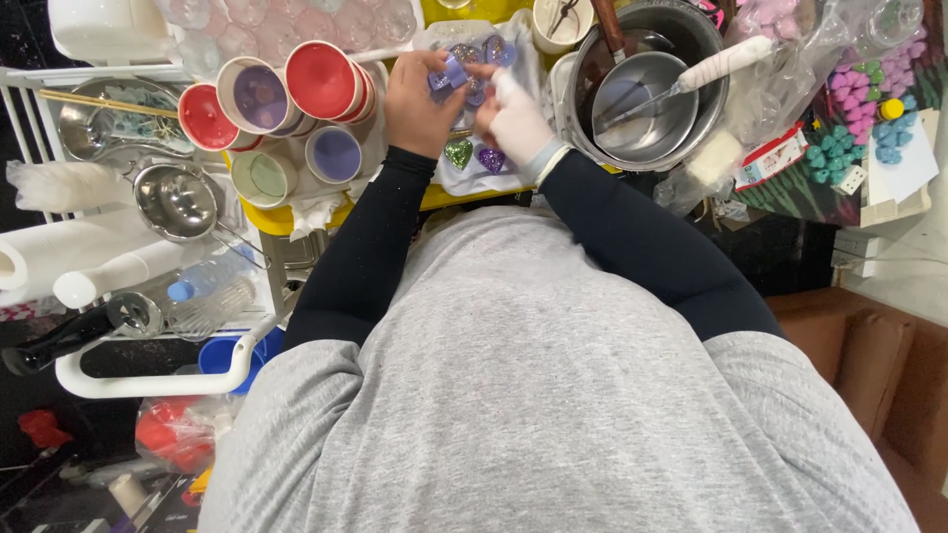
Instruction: Arranging and inspecting heart-shaped wax melts decorated with glitter.
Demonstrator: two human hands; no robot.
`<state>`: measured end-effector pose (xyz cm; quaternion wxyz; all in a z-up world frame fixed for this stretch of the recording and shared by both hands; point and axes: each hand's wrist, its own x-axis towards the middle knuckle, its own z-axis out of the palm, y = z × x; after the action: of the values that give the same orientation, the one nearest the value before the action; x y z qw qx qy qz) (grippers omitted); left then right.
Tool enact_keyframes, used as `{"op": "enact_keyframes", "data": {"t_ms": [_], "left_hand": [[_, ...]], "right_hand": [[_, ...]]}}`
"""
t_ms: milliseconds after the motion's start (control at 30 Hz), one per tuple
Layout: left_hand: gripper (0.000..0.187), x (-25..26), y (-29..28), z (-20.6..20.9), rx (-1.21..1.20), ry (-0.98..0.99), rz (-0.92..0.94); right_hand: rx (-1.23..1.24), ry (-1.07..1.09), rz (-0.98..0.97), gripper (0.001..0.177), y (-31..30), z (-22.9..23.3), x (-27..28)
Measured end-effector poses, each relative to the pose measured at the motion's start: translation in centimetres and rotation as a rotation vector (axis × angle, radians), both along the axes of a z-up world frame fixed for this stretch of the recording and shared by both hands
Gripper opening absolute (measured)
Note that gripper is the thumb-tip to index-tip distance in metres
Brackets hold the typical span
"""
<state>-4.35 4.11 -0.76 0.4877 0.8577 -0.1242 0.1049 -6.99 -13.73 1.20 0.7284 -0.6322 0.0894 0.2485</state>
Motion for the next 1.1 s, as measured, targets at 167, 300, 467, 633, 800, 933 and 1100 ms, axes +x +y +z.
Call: {"op": "enact_keyframes", "data": {"t_ms": [167,300,467,633,800,933,1100], "left_hand": [[0.043,0.6,-1.3,1.4,0.102,-0.158,-0.053],[0.042,1.6,-2.5,0.1,0.037,-0.073,-0.065],[0.045,2.1,-3.8,1.0,0.054,-0.091,-0.117],[0.047,2.3,-4.3,0.4,0.033,-0.103,-0.184],[0.047,2.5,-4.5,-0.4,0.020,-0.113,-0.215],[0.048,2.6,-4.3,0.1,0.099,-0.078,-0.197],[0.043,2.2,-4.6,1.1,0.125,-0.162,-0.199]], "right_hand": [[0.049,-0.065,-0.148,0.070,-1.0,-2.5,-1.1],[0.004,-0.151,-0.179,0.075,-1.3,-1.6,-1.5],[-0.154,-0.176,-0.204,0.074,-1.2,-2.8,-2.1],[-0.084,-0.157,-0.294,0.082,-0.9,-2.6,-2.3],[-0.244,-0.144,-0.296,0.088,-0.5,-1.0,-2.1],[-0.164,-0.221,-0.173,0.087,-0.4,-2.6,-2.5],[-0.051,-0.229,-0.174,0.089,-0.2,-2.1,-1.8]]}}
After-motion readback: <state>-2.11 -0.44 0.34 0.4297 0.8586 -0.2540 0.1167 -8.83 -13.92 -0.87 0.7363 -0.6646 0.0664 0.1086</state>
